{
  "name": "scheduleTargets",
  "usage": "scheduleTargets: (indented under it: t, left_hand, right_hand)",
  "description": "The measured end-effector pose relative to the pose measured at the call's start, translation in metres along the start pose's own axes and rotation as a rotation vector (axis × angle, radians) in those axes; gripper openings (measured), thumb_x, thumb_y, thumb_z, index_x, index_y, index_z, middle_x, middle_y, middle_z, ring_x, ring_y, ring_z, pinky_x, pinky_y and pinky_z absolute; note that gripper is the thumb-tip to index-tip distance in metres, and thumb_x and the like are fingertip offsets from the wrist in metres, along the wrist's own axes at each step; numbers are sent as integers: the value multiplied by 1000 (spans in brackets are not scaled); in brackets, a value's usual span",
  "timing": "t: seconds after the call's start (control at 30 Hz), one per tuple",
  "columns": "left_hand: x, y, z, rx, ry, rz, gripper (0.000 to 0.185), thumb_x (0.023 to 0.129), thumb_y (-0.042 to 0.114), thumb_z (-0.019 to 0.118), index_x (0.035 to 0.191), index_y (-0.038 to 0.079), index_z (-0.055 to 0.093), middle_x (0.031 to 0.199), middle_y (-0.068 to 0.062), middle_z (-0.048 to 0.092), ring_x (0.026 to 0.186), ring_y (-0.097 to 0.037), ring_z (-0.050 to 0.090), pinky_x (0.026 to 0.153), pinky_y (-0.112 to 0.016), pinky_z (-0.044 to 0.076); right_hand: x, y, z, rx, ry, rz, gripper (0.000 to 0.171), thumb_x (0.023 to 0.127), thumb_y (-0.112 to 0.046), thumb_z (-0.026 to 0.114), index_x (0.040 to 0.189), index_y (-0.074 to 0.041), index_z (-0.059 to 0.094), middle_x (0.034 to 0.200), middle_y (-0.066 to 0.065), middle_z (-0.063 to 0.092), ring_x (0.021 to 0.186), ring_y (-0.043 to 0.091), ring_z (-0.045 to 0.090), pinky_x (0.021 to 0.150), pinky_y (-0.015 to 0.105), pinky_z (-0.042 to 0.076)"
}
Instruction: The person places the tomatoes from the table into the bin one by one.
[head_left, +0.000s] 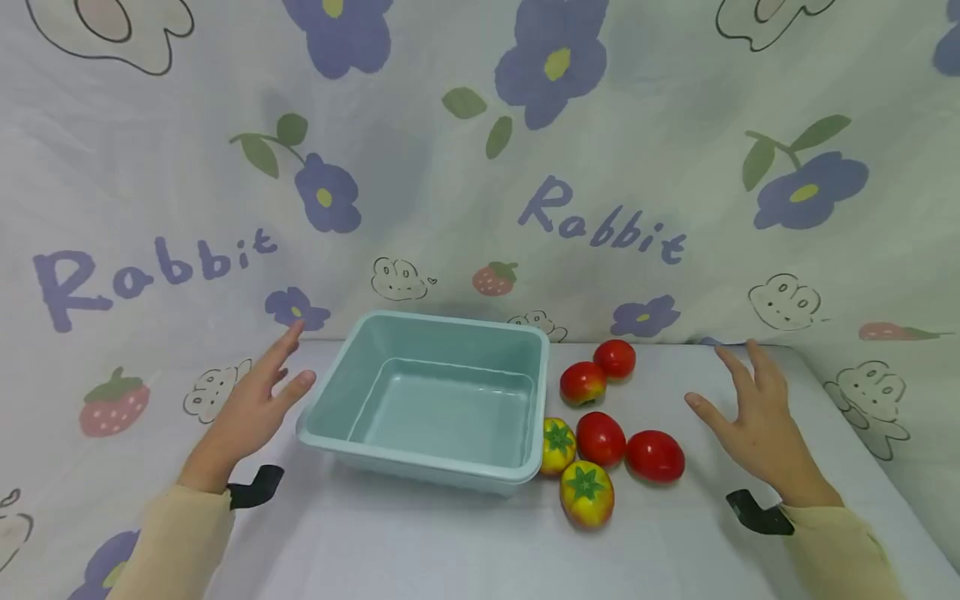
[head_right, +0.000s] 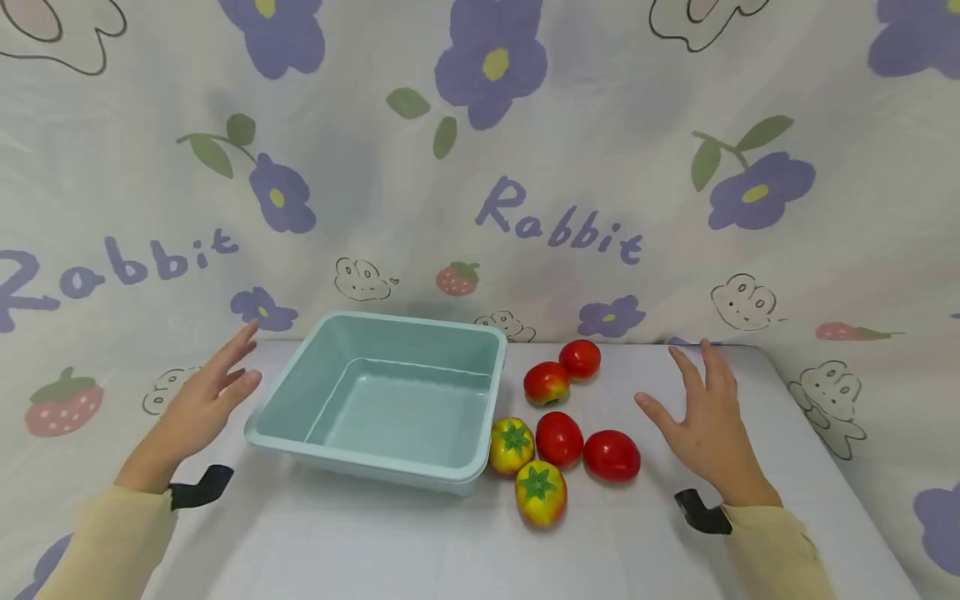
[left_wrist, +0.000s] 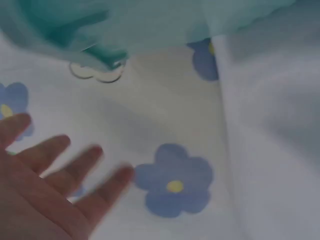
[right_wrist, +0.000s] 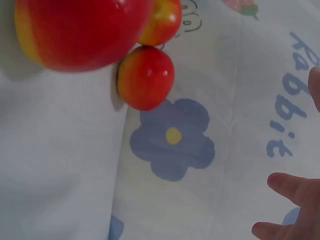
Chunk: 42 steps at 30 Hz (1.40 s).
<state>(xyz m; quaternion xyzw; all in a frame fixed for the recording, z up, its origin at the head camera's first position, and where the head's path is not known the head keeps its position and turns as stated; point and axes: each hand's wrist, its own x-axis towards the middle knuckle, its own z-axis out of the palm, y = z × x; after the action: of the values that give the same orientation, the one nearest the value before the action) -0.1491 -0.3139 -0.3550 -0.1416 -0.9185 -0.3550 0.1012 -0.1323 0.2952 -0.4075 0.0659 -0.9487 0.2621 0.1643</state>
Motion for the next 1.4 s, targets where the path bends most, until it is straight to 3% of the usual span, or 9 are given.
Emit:
scheduleTargets:
  t: [0.1,0.2,0.27,0.47,0.73,0.97,1.13,1.3,1.4]
  left_hand:
    - [2,-3,10,-106,47,4,65,103,19,56,161,23,26,163,-11,30,144,-35,38,109,-48,44]
    - [2,-6,18,-237,30,6,61,104,13,54,160,17,31,162,-9,33,142,-17,43,103,-21,42]
    - [0,-8,22,-303,6,8,60,104,11,53,159,13,31,162,-9,32,140,-10,44,97,-12,40]
    - [-6,-9,33,-414,-45,30,60,103,5,51,158,7,30,164,-10,26,139,-4,41,97,-12,43]
    - [-12,-11,40,-381,-63,49,69,98,2,56,160,13,28,167,-4,20,151,-6,18,110,-12,23]
    - [-14,-11,47,-298,-34,49,76,94,0,62,161,16,27,168,-2,17,154,-15,11,122,-42,15]
    - [-14,-9,47,-243,-23,48,76,95,3,64,160,18,28,167,-5,19,154,-20,12,115,-68,13]
    - [-15,-5,45,-203,-23,57,77,95,5,65,160,19,28,167,-5,21,154,-18,14,119,-56,16]
    - [-16,-3,44,-172,-25,59,78,92,1,62,160,18,28,167,-5,22,153,-16,15,119,-35,19]
  right_hand:
    - [-3,-4,5,20,-23,3,79,95,-38,66,155,-1,29,163,29,4,146,55,6,93,87,21]
    - [-6,-8,9,19,-58,5,79,96,-39,65,156,-2,29,163,29,6,145,55,9,90,86,26]
    - [-8,-10,12,18,-84,10,80,96,-40,65,156,-3,29,163,28,7,144,54,11,87,86,30]
    - [-14,-15,22,59,-162,20,84,93,-42,69,158,-8,28,162,28,16,143,53,19,89,82,34]
    - [-24,-16,34,81,-254,31,89,88,-50,74,157,-13,33,158,25,32,140,49,30,97,79,33]
    - [-30,-16,41,70,-301,-6,82,82,-41,83,150,-13,45,152,22,41,137,47,37,95,72,42]
    - [-32,-14,44,95,-350,-19,71,81,-38,84,141,-14,55,142,18,55,128,42,51,92,59,53]
    - [-33,-14,47,139,-398,-11,62,80,-36,86,133,-14,63,132,11,63,114,32,60,83,43,60]
    - [-33,-14,47,141,-399,-2,60,79,-35,86,132,-15,64,131,9,64,113,30,61,83,41,60]
